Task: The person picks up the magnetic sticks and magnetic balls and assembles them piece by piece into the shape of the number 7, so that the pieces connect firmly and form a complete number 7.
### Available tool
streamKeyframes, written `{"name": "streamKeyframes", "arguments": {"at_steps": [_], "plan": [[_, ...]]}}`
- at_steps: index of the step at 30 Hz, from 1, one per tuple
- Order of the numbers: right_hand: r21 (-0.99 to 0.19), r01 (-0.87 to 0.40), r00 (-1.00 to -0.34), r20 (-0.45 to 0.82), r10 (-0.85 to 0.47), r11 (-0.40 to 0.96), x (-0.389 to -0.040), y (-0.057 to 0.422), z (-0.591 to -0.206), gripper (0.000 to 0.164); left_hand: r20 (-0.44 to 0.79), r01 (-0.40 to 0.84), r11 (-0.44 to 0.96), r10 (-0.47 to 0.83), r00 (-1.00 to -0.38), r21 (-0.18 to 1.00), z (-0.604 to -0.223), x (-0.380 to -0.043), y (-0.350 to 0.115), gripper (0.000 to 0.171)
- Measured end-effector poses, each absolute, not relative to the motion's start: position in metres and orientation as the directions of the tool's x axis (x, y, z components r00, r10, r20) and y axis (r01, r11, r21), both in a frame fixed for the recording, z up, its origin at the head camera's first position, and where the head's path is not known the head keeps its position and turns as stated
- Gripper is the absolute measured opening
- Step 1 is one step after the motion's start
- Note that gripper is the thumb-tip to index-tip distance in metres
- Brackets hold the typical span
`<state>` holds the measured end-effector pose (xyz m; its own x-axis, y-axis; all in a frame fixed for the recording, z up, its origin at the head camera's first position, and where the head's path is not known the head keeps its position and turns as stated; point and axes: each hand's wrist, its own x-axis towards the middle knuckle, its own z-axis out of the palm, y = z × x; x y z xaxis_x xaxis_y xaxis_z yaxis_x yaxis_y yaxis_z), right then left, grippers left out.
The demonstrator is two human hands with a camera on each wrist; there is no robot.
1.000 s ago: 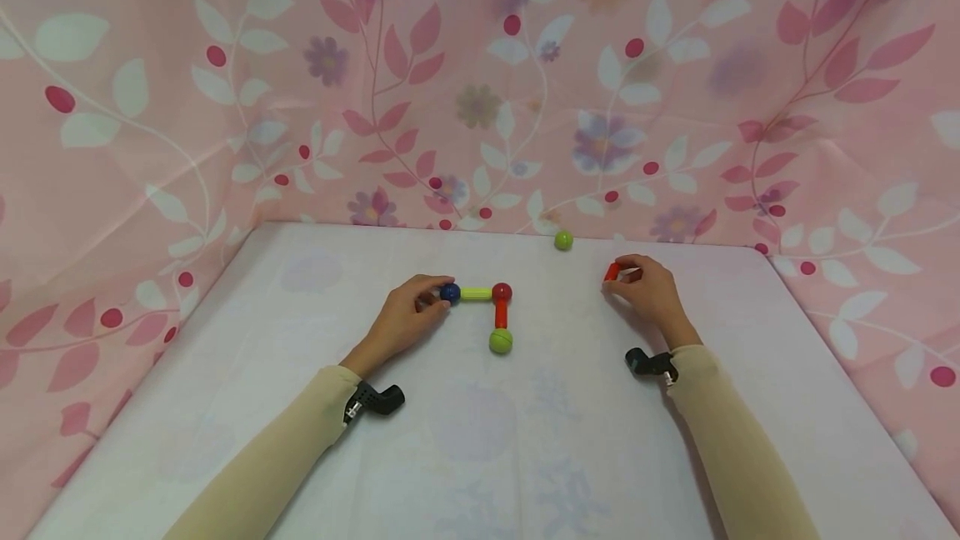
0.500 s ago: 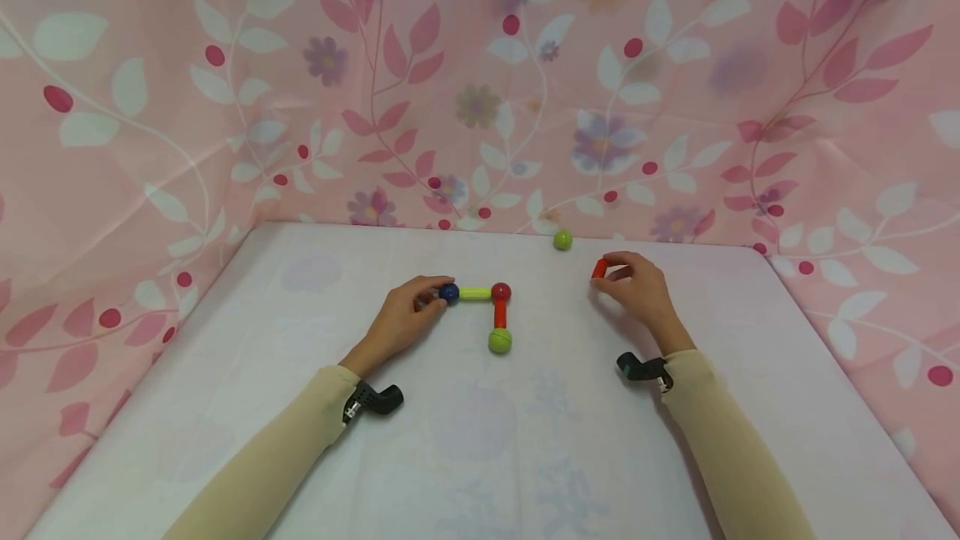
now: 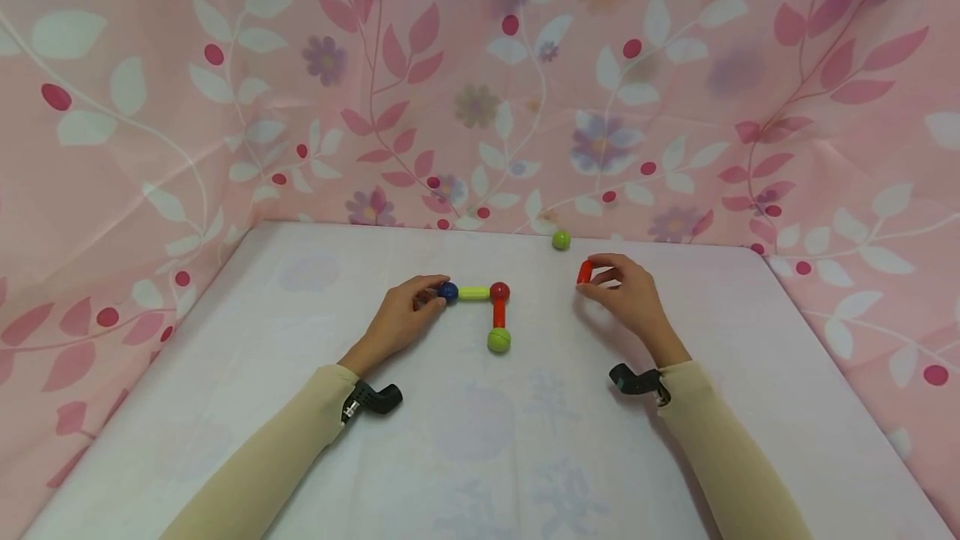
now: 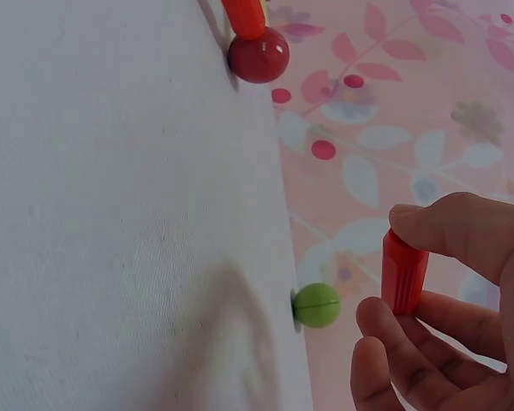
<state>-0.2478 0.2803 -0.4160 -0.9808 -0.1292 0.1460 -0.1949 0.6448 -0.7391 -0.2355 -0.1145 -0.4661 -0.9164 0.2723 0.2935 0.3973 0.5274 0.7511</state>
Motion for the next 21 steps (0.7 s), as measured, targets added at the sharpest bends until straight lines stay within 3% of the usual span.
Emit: {"name": "streamKeyframes", "arguments": {"at_steps": [14,21], "plan": [[-0.773,-0.322,-0.947,0.260,-0.191,0.547,-0.223,0.257,-0.420,0.050,0.280,0.379,0.532,0.259,-0.924,0.758,-0.471,-0.236,-0.115,0.039],[-0.791,-0.322,-0.946,0.257,-0.195,0.521,-0.214,0.247,-0.410,0.051,0.273,0.371,0.533,0.257,-0.927,0.761,-0.471,-0.239,-0.115,0.039]]}}
